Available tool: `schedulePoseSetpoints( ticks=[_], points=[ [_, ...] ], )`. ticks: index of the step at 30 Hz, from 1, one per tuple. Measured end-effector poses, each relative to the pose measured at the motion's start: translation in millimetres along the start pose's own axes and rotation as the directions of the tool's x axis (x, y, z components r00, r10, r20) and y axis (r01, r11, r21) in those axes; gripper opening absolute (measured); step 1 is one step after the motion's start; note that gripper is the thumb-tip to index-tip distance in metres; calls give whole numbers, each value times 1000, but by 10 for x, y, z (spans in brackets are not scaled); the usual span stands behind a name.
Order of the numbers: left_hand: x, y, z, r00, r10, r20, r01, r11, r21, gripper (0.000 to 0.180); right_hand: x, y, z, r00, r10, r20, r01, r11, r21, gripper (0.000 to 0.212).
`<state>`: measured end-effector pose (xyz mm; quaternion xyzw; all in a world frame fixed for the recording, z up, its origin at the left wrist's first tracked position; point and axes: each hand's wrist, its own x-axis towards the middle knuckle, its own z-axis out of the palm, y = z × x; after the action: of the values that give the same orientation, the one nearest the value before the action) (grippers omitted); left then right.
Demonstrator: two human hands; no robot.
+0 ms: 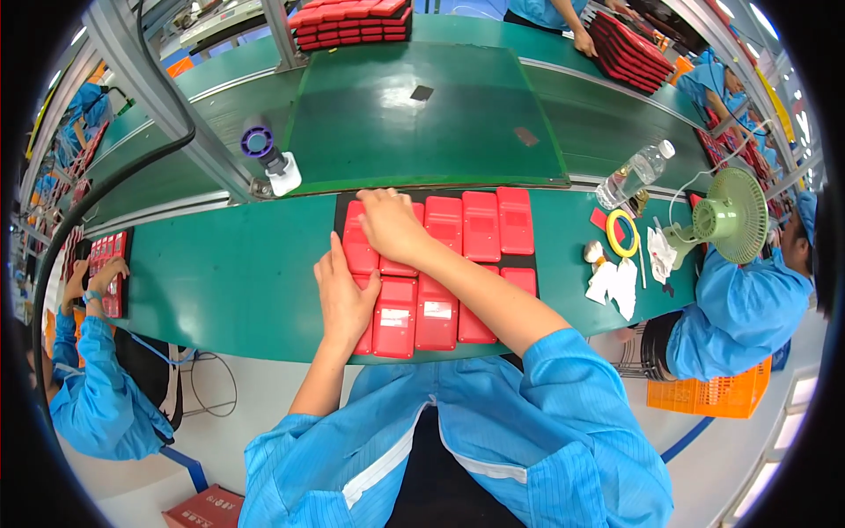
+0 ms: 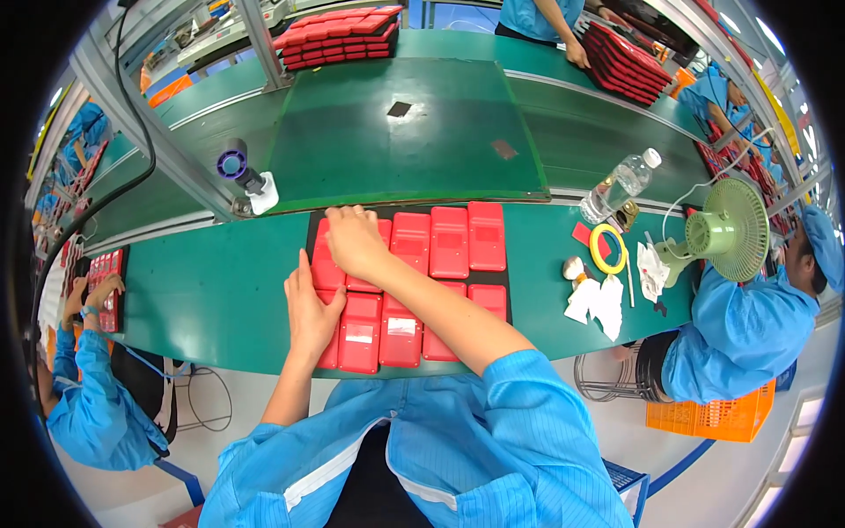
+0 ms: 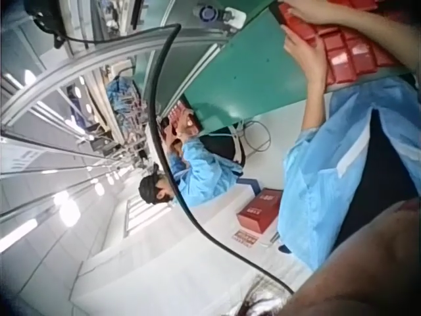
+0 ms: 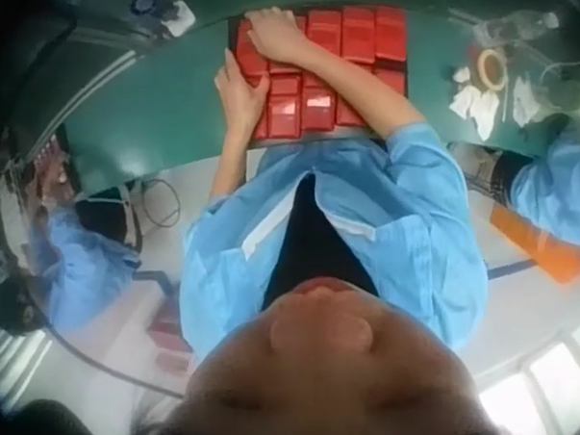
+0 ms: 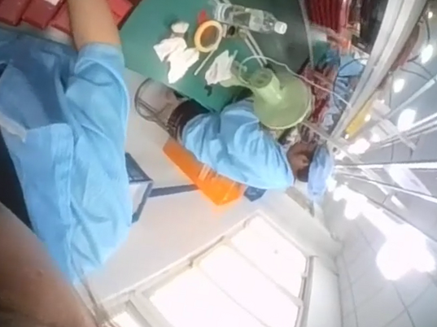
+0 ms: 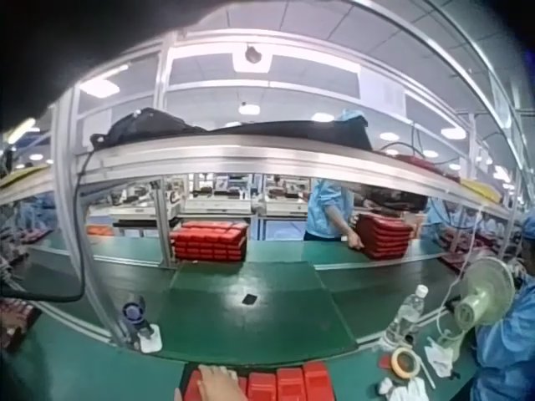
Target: Assemble and inspect electronic handheld devices on a production line.
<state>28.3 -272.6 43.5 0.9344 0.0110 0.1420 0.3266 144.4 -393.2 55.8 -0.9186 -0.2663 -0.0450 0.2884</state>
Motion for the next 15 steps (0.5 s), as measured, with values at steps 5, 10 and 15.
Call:
schedulePoseSetpoints(
  ticks=[5, 10, 15],
  points=[
    [19, 30, -19, 1000, -4, -31, 2, 998, -64, 98, 46, 297, -16, 990, 111, -93, -70, 931, 359, 37],
    [41, 7, -12, 999, 13, -47, -16, 998, -60, 100, 52, 357, -115, 991, 127, -49, -83, 851, 518, 38],
    [43, 8, -8, 1000, -4, -23, 2, 997, -81, 100, 61, 323, -54, 994, 108, -19, -103, 979, 173, 39]
  ],
)
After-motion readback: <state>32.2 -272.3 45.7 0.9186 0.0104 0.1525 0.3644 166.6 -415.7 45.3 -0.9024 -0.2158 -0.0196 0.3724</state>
